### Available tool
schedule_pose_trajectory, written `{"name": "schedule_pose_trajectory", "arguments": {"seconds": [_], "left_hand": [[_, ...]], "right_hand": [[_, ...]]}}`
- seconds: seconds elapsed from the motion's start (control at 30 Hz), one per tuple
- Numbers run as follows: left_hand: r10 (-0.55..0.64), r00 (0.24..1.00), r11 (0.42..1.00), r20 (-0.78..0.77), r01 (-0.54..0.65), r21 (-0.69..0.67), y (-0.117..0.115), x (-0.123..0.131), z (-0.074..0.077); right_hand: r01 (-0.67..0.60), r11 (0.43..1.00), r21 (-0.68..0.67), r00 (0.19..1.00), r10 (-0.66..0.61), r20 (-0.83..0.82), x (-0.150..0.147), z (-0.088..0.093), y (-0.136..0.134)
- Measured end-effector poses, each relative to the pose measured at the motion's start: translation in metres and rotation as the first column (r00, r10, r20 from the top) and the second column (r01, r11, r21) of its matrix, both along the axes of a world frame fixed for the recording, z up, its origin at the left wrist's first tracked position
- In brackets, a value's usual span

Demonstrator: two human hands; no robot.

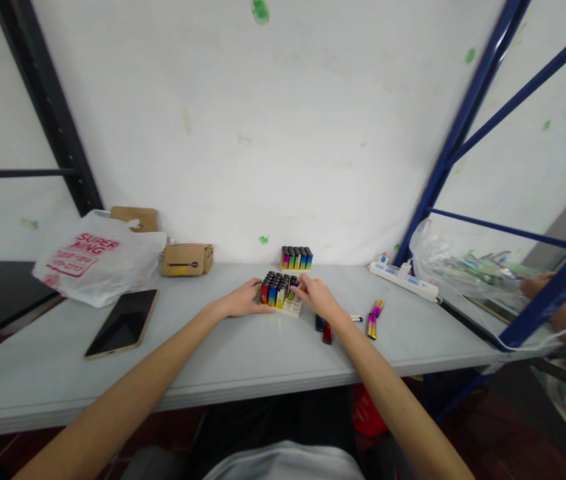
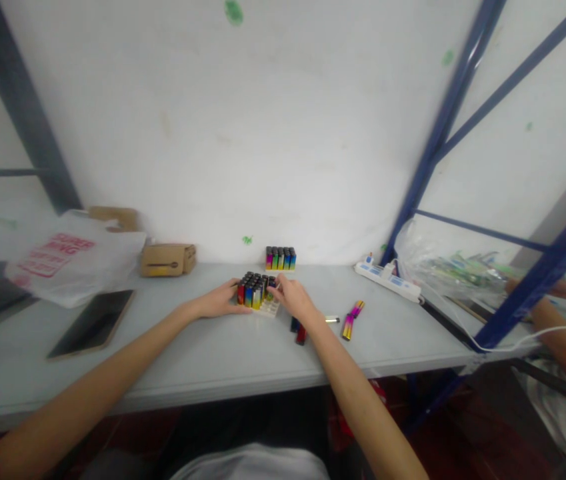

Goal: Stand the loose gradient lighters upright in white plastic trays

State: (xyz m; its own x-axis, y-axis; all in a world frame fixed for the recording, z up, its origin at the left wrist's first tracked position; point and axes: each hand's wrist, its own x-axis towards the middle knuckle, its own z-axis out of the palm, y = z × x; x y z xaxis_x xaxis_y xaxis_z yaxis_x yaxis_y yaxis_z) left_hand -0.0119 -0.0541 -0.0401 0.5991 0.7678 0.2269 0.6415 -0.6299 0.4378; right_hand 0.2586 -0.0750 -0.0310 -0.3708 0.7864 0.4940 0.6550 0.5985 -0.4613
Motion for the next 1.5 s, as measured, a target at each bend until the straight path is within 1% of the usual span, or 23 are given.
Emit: {"name": "schedule_pose_trajectory", "arguments": {"seconds": [0.07,0.1,0.13,0.23,0.3,0.4,0.43,0.53,0.6,0.63,0.7,0.77,0.83,0.9,0.97,1.03,1.13,1.23,1.3,1.37,1.4,1.5], "left_hand": [[0.002,1.0,1.0,-0.004,-0.002,-0.002,0.0,0.0,0.001],[-0.001,1.0,1.0,-0.002,0.001,-0.002,-0.001,0.001,0.002],[-0.004,1.0,1.0,0.001,0.004,-0.001,-0.001,0.001,0.002],[-0.012,1.0,1.0,0.006,0.012,0.011,0.0,0.001,0.003],[-0.01,1.0,1.0,0.005,0.01,0.018,0.0,0.001,0.004],[-0.015,1.0,1.0,-0.009,0.015,0.019,0.0,0.002,0.005],[-0.017,1.0,1.0,-0.01,0.017,0.019,0.0,0.002,0.005],[-0.022,1.0,1.0,0.004,0.022,0.015,0.0,0.002,0.006],[-0.017,1.0,1.0,0.01,0.017,0.004,0.0,0.002,0.006],[-0.013,1.0,1.0,0.01,0.013,-0.003,0.001,0.002,0.006],[-0.001,1.0,1.0,0.01,0.001,-0.009,0.001,0.001,0.005],[0.01,1.0,1.0,0.012,-0.01,-0.012,0.0,0.001,0.005],[0.013,1.0,1.0,0.011,-0.013,-0.016,0.0,0.001,0.005],[0.009,1.0,1.0,0.004,-0.009,-0.02,-0.001,0.001,0.005],[0.008,1.0,1.0,-0.013,-0.009,-0.018,-0.002,0.002,0.007],[0.015,1.0,1.0,-0.027,-0.015,-0.01,-0.003,0.002,0.007],[0.017,0.999,1.0,-0.035,-0.017,-0.006,-0.004,0.002,0.007],[0.011,1.0,1.0,-0.025,-0.011,-0.005,-0.002,0.001,0.004],[0.014,1.0,1.0,-0.004,-0.014,-0.003,-0.001,0.0,0.002],[0.019,1.0,1.0,0.0,-0.019,-0.007,0.0,-0.001,0.002],[0.019,1.0,1.0,-0.005,-0.019,-0.008,0.0,-0.001,0.002],[0.014,1.0,1.0,-0.018,-0.014,-0.011,-0.001,-0.001,0.003]], "right_hand": [[0.075,0.997,-0.015,0.993,-0.073,0.088,-0.002,-0.001,0.0],[0.093,0.996,-0.014,0.988,-0.091,0.121,-0.002,-0.001,-0.001],[0.086,0.996,-0.008,0.987,-0.084,0.137,-0.002,0.001,-0.002],[-0.028,0.999,0.026,0.996,0.025,0.091,0.01,0.011,-0.005],[-0.056,0.998,0.022,0.997,0.055,0.056,0.029,0.02,-0.009],[0.013,0.998,-0.057,0.999,-0.01,0.041,0.073,0.03,-0.019],[0.021,0.996,-0.083,0.999,-0.018,0.042,0.089,0.031,-0.025],[-0.008,0.982,-0.189,0.999,0.017,0.048,0.131,0.03,-0.044],[-0.004,0.962,-0.272,0.996,0.028,0.082,0.149,0.026,-0.057],[0.007,0.956,-0.293,0.994,0.026,0.108,0.154,0.024,-0.061],[0.026,0.958,-0.287,0.988,0.018,0.15,0.158,0.021,-0.066],[0.032,0.968,-0.247,0.99,0.003,0.141,0.157,0.019,-0.064],[0.008,0.973,-0.231,0.998,0.005,0.056,0.155,0.018,-0.057],[-0.033,0.97,-0.24,0.995,0.01,-0.095,0.151,0.016,-0.048],[-0.072,0.963,-0.258,0.959,-0.004,-0.283,0.146,0.014,-0.037],[-0.095,0.954,-0.284,0.889,-0.047,-0.455,0.137,0.013,-0.029],[-0.143,0.941,-0.308,0.721,-0.114,-0.683,0.118,0.016,-0.019],[-0.297,0.909,-0.291,0.518,-0.103,-0.849,0.094,0.025,-0.013],[-0.4,0.876,-0.269,0.421,-0.085,-0.903,0.077,0.032,-0.008],[-0.46,0.851,-0.253,0.369,-0.076,-0.926,0.06,0.037,-0.002],[-0.479,0.841,-0.253,0.363,-0.073,-0.929,0.053,0.039,0.001],[-0.499,0.818,-0.287,0.388,-0.086,-0.918,0.035,0.036,0.007]]}}
